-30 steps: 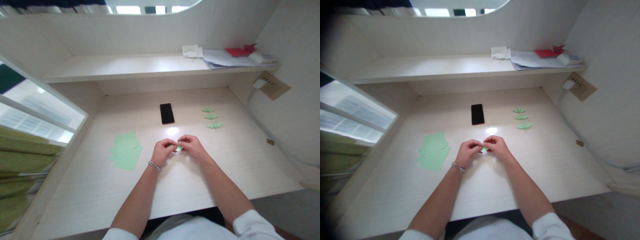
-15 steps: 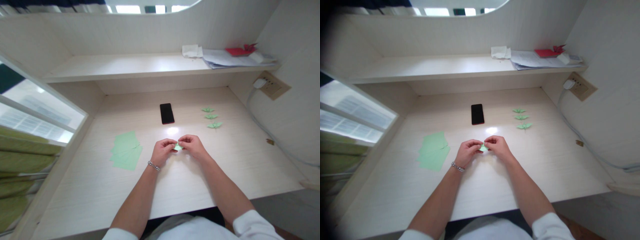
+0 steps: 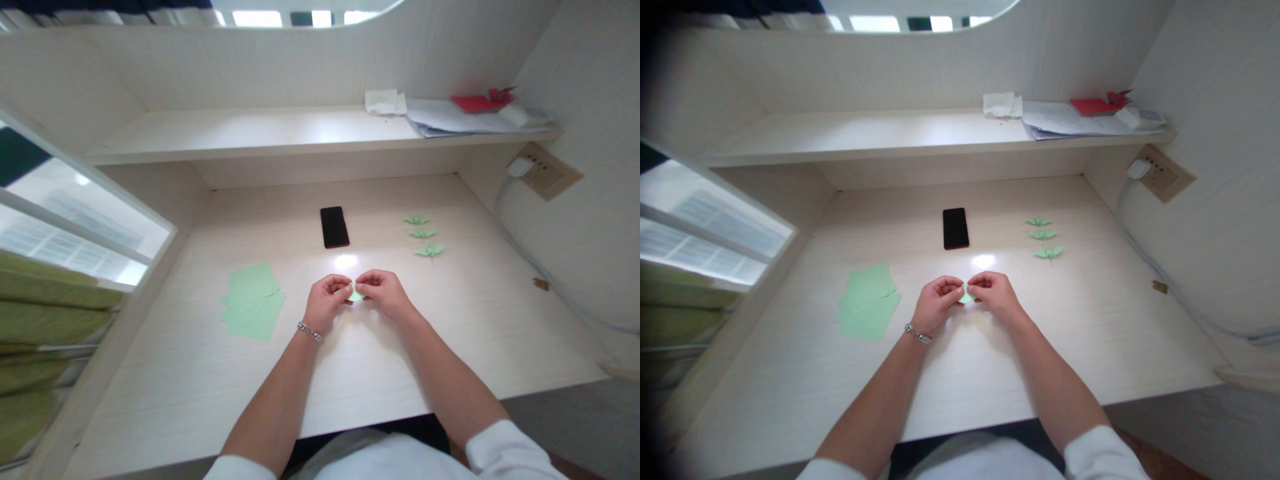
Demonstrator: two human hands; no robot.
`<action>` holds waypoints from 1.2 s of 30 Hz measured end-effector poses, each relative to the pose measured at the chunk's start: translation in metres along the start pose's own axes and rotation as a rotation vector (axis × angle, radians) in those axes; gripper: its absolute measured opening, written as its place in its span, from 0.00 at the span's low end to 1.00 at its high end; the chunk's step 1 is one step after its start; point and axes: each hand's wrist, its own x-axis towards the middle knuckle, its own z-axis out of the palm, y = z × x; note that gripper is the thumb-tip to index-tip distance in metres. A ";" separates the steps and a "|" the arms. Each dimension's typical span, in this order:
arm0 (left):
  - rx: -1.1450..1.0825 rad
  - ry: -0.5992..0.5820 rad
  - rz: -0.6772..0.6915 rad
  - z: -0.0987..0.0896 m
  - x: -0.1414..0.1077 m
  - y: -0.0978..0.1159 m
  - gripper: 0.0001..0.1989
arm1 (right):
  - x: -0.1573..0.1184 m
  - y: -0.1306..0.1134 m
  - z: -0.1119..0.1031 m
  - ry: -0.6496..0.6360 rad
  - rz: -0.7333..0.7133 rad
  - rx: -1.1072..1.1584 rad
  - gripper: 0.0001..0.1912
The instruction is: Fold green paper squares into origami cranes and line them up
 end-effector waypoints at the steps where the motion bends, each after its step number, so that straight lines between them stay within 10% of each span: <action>1: -0.008 0.008 0.000 0.000 0.000 0.000 0.17 | 0.000 0.000 0.000 0.001 0.000 0.013 0.13; 36: 0.086 0.114 0.128 -0.004 0.002 0.002 0.17 | 0.002 0.003 -0.002 -0.069 -0.027 0.071 0.18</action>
